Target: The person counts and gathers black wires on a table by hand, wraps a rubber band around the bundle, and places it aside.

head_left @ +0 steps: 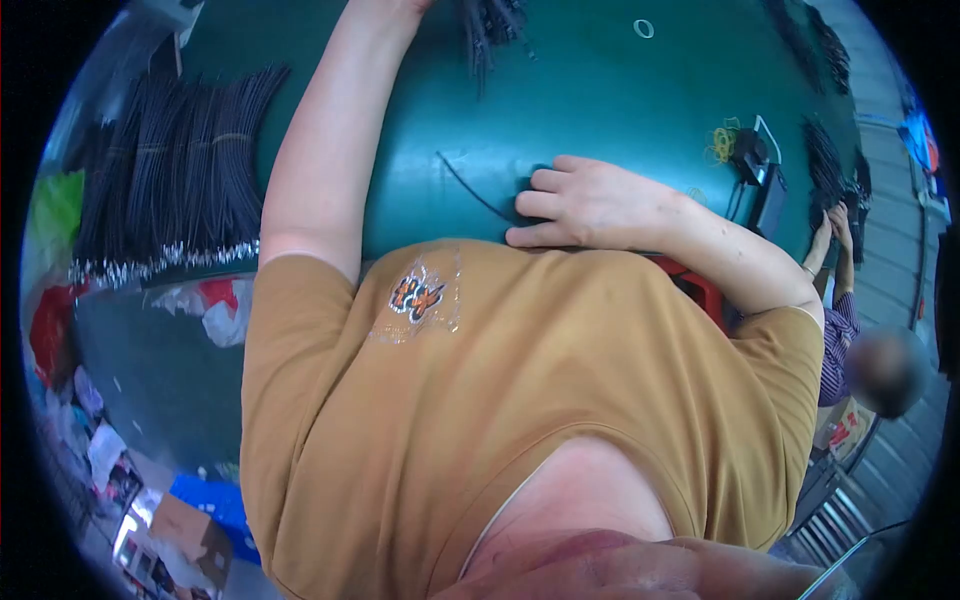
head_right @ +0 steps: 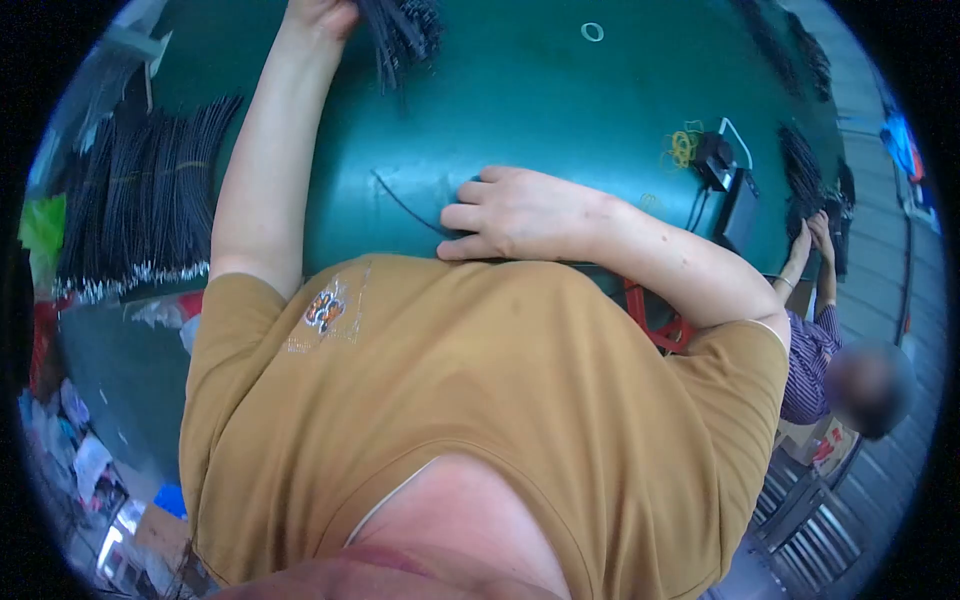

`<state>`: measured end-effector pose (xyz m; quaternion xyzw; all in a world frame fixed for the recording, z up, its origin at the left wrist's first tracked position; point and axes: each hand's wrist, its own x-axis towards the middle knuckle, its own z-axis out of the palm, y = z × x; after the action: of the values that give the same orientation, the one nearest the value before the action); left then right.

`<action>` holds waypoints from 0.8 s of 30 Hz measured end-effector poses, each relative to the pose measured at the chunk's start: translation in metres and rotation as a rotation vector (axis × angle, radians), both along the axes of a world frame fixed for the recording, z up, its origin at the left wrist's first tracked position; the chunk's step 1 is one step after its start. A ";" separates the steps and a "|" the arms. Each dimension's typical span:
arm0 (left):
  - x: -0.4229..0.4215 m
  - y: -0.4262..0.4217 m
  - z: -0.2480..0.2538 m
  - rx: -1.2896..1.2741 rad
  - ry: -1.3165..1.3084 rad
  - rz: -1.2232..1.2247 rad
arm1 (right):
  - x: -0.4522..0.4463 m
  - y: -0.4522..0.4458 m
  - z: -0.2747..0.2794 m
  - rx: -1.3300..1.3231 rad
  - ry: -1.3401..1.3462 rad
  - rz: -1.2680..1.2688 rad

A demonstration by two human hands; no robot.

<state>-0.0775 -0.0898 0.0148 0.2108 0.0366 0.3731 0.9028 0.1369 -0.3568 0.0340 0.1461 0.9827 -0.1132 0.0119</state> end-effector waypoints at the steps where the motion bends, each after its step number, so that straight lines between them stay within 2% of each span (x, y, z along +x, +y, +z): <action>1: 0.004 0.006 -0.013 0.264 0.057 0.030 | -0.001 0.001 -0.001 -0.022 0.048 0.021; 2: 0.022 0.035 -0.047 -0.017 -0.504 -0.431 | 0.001 0.003 -0.002 -0.028 0.079 0.022; 3: -0.001 0.032 -0.035 0.307 0.009 0.093 | 0.005 0.002 0.001 -0.041 0.086 0.043; 4: 0.005 0.005 -0.010 0.261 0.046 0.108 | 0.010 0.002 0.000 0.029 0.052 0.064; 6: 0.006 -0.007 0.004 0.236 0.061 0.143 | 0.021 0.003 -0.006 0.137 0.020 0.085; 10: 0.008 -0.015 0.010 0.241 0.095 0.155 | 0.038 0.008 -0.003 0.287 0.025 0.015; 12: 0.008 -0.015 0.010 0.281 0.127 0.150 | 0.052 0.023 0.015 0.304 0.131 -0.168; 14: 0.008 -0.017 0.011 0.302 0.168 0.156 | 0.067 0.040 0.028 0.296 0.361 -0.425; 16: 0.011 -0.020 0.012 0.346 0.251 0.160 | 0.073 0.059 0.031 -0.102 0.837 -0.851; 17: 0.014 -0.030 0.018 0.375 0.280 0.172 | 0.070 0.066 0.036 -0.562 1.122 -1.063; 22: 0.033 -0.056 0.022 0.353 0.512 0.180 | 0.041 0.111 0.039 -0.572 1.129 -1.135; 24: 0.038 -0.047 0.003 0.344 0.453 0.150 | 0.027 0.128 0.036 -0.567 1.094 -1.144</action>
<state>-0.0397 -0.1367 0.0176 0.4354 0.1890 0.3829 0.7925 0.1638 -0.2284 0.0700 0.5376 0.5586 -0.3995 -0.4893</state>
